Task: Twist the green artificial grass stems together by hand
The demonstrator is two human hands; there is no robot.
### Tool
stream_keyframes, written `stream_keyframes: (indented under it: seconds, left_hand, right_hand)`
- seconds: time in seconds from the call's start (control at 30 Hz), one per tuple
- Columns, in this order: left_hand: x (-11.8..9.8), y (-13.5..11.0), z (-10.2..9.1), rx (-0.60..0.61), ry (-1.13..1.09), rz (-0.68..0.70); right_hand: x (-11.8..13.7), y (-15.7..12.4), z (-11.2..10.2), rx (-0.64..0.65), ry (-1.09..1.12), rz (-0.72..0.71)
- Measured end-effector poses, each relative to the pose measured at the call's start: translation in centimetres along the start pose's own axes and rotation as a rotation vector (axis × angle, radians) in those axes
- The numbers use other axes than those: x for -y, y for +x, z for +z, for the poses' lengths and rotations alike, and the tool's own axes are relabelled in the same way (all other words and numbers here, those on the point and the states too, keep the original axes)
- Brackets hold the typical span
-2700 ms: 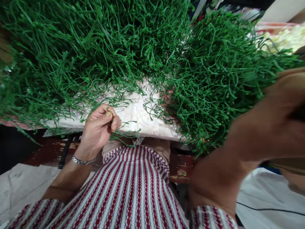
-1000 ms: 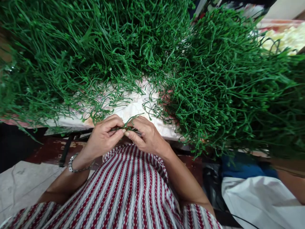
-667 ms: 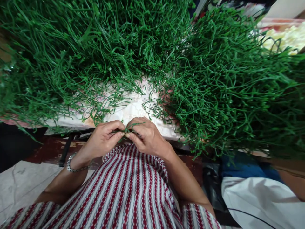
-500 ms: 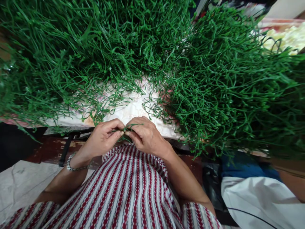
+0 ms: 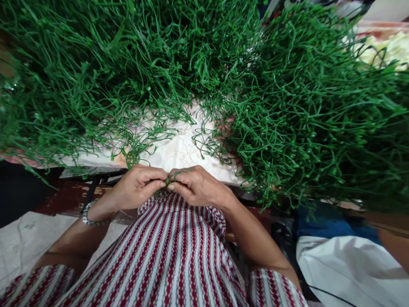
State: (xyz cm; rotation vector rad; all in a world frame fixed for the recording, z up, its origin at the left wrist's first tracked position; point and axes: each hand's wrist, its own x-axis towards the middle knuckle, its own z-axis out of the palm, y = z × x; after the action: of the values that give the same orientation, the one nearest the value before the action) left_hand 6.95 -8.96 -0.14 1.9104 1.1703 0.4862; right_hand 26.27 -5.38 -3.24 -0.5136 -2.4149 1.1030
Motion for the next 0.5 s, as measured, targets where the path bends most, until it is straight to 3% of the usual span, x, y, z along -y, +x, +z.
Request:
stream_keyframes:
  seconds: [0.1,0.33,0.5]
  left_hand:
    - [0.3,-0.3,-0.1,0.067,0.027,0.082]
    - [0.6,-0.6,-0.3,0.251,0.110,0.124]
    - [0.0,-1.2,-0.8,0.315,0.121,0.237]
  right_hand:
    - [0.0,0.1,0.0,0.061,0.115,-0.034]
    - [0.3,0.4,-0.4,0.308,-0.001,-0.036]
    - [1.3,0.7,-1.0,0.393,0.035,-0.081]
